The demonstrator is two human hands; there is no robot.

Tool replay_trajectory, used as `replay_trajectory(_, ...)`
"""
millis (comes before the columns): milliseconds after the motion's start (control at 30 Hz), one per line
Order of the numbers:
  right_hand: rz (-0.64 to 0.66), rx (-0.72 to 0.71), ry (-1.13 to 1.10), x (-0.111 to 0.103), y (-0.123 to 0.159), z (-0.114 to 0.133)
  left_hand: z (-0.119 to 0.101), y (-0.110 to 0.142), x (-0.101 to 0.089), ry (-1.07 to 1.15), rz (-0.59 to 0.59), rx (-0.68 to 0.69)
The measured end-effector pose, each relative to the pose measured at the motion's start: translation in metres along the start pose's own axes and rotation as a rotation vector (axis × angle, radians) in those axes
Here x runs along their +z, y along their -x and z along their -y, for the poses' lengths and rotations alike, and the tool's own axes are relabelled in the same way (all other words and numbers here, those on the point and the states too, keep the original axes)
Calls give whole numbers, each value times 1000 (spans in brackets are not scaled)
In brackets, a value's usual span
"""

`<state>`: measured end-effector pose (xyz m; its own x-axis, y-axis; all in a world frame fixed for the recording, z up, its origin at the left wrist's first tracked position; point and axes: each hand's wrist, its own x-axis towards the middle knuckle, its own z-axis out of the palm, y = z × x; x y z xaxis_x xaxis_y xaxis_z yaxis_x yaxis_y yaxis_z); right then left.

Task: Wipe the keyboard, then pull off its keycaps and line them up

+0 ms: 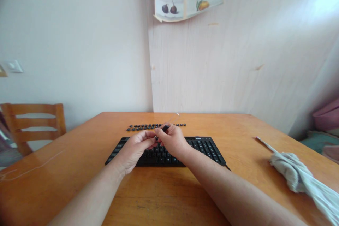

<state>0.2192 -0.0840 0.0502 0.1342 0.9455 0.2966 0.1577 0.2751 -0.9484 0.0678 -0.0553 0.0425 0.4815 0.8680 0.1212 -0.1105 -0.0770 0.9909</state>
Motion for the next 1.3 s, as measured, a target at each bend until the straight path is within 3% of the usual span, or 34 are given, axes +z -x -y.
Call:
replay_trajectory(300,45,-4,-50,4,1,-3,5,-2,-4,21,-25,8)
replay_trajectory(433,-20,-55,-49,-2,-1,-1,6,-3,-6,19,-45,-12)
replay_trajectory(600,-123,-285,317,-16,-6,0,7,-4,-9,32,-42,-18)
replay_trajectory(833,21,-520,725,-21,-3,5,6,-4,-9,41,-37,-30)
replay_trajectory(1033,118,-470,949,-23,-2,9,3,-3,-8,9,-40,-41)
replay_trajectory(1167,219,-407,929,-24,-1,6,1,-2,-7,-8,-47,-31)
replay_trajectory(1300,228,-335,916,-24,0,7,-1,0,-5,5,-41,-15)
